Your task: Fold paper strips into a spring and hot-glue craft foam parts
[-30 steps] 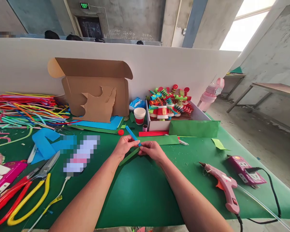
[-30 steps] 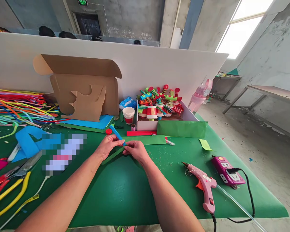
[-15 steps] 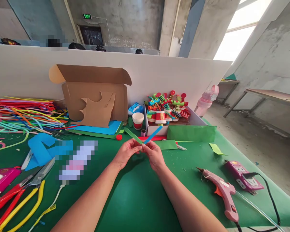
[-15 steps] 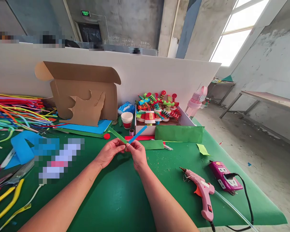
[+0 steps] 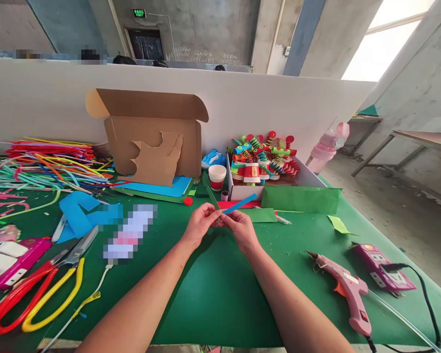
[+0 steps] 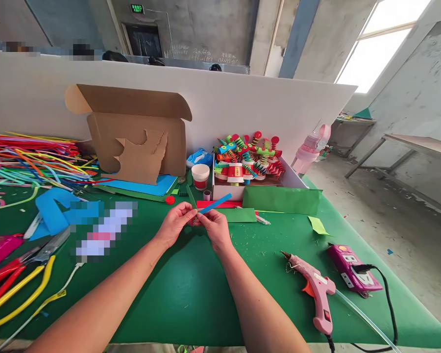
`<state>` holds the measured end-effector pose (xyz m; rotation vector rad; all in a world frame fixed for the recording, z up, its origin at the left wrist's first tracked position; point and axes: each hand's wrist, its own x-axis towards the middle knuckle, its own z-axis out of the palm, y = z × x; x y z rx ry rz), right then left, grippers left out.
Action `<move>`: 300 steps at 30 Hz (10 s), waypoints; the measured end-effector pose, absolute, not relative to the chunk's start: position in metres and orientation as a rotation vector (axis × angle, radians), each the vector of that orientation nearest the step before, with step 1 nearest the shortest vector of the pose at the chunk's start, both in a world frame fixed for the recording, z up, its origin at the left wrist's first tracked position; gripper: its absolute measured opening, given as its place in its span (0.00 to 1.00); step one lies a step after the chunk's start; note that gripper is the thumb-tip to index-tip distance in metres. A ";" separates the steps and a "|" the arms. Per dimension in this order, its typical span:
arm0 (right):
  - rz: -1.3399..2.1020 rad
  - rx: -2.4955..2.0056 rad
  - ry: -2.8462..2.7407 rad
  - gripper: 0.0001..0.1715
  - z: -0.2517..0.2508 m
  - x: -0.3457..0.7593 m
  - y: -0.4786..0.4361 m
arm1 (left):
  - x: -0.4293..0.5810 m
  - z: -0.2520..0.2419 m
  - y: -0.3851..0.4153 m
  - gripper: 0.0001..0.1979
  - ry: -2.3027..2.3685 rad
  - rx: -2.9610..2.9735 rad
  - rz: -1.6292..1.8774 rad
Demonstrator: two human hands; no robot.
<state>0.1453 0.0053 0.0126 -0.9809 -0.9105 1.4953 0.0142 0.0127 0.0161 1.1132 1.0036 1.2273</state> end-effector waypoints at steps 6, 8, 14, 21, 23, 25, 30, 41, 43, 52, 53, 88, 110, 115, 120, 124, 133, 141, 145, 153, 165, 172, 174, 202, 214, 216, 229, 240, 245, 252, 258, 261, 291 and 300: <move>1.487 -0.997 -0.922 0.19 0.010 0.143 0.005 | 0.016 0.012 0.014 0.19 1.070 1.053 1.333; 1.487 -0.975 -0.909 0.20 0.009 0.142 0.005 | 0.016 0.012 0.015 0.19 1.061 1.036 1.348; 1.466 -0.975 -0.874 0.20 0.007 0.141 0.005 | 0.015 0.010 0.015 0.19 1.070 0.976 1.341; 1.495 -0.976 -0.878 0.20 0.005 0.143 0.007 | 0.014 0.005 0.016 0.19 1.086 0.947 1.329; 1.483 -0.985 -0.902 0.21 0.005 0.144 0.009 | 0.014 0.004 0.017 0.19 1.101 0.948 1.327; 1.448 -0.999 -0.934 0.21 0.005 0.146 0.011 | 0.013 0.005 0.017 0.20 1.094 0.932 1.310; 1.358 -1.018 -1.002 0.20 0.008 0.149 0.013 | 0.013 0.007 0.015 0.21 0.976 0.970 1.156; 1.214 -1.118 -1.168 0.12 0.005 0.155 0.015 | 0.014 0.012 0.012 0.16 1.010 1.017 1.077; 1.187 -1.129 -1.213 0.09 0.005 0.156 0.014 | 0.015 0.014 0.010 0.16 1.005 0.972 1.069; 1.329 -0.988 -1.048 0.18 0.008 0.151 0.012 | 0.012 0.008 0.013 0.17 1.004 0.870 1.121; 1.380 -0.978 -1.018 0.20 0.009 0.151 0.012 | 0.012 0.007 0.014 0.18 1.005 0.857 1.142; 1.418 -0.992 -0.853 0.21 0.009 0.142 0.006 | 0.016 0.010 0.012 0.16 0.997 0.898 1.178; 1.745 -0.748 -0.623 0.22 0.010 0.151 0.006 | 0.013 0.026 0.008 0.14 1.010 0.951 1.178; 1.741 -0.764 -0.651 0.21 0.011 0.151 0.006 | 0.014 0.026 0.009 0.16 1.009 0.944 1.201; 1.698 -0.819 -0.684 0.21 0.008 0.150 0.007 | 0.015 0.028 0.008 0.18 1.016 0.941 1.183; 1.662 -0.825 -0.712 0.21 0.009 0.148 0.006 | 0.015 0.027 0.008 0.18 1.061 0.974 1.202; 1.459 -0.936 -0.818 0.19 0.009 0.145 0.005 | 0.013 0.018 0.012 0.18 1.080 0.950 1.183; 1.493 -0.951 -0.878 0.22 0.010 0.147 0.006 | 0.011 0.016 0.013 0.16 1.058 0.985 1.222; 1.545 -0.981 -0.840 0.21 0.011 0.148 0.006 | 0.011 0.013 0.013 0.15 1.061 0.964 1.219; 1.425 -0.995 -0.810 0.19 0.012 0.142 0.004 | 0.016 0.016 0.009 0.18 0.958 0.935 1.183; 1.611 -0.943 -0.712 0.24 0.008 0.142 0.002 | 0.016 0.011 0.011 0.16 1.002 0.940 1.285; 1.600 -0.927 -0.674 0.22 0.006 0.141 0.003 | 0.015 0.013 0.012 0.21 1.022 0.802 1.312; 1.606 -0.921 -0.633 0.22 0.005 0.142 0.005 | 0.014 0.014 0.013 0.22 1.013 0.787 1.344; 1.453 -1.045 -0.782 0.22 0.010 0.136 0.002 | 0.020 0.012 0.011 0.21 0.964 0.879 1.234; 1.658 -0.837 -0.656 0.24 0.000 0.146 0.009 | 0.017 0.018 0.009 0.17 0.918 0.832 1.267; 1.674 -0.838 -0.653 0.24 0.000 0.145 0.009 | 0.017 0.017 0.010 0.16 0.917 0.862 1.257; 1.663 -0.794 -0.721 0.21 0.006 0.145 0.006 | 0.019 0.019 0.009 0.17 0.990 0.918 1.294; 1.552 -0.881 -0.775 0.21 0.005 0.145 0.006 | 0.018 0.014 0.011 0.18 1.000 0.962 1.295; 1.472 -0.934 -0.818 0.18 0.006 0.145 0.005 | 0.018 0.016 0.011 0.19 1.021 0.943 1.275; 1.530 -0.937 -0.836 0.19 0.007 0.145 0.005 | 0.017 0.011 0.011 0.14 1.012 0.948 1.282; 1.453 -0.943 -0.750 0.19 0.006 0.144 0.008 | 0.018 0.010 0.009 0.14 0.964 0.942 1.213; 1.440 -0.927 -0.706 0.19 0.007 0.142 0.006 | 0.019 0.010 0.008 0.15 0.953 0.969 1.158; 1.568 -0.962 -0.795 0.18 0.011 0.147 0.004 | 0.017 0.011 0.012 0.17 1.058 1.000 1.259; 1.504 -0.962 -0.773 0.17 0.008 0.141 0.003 | 0.019 0.014 0.011 0.19 1.056 0.950 1.255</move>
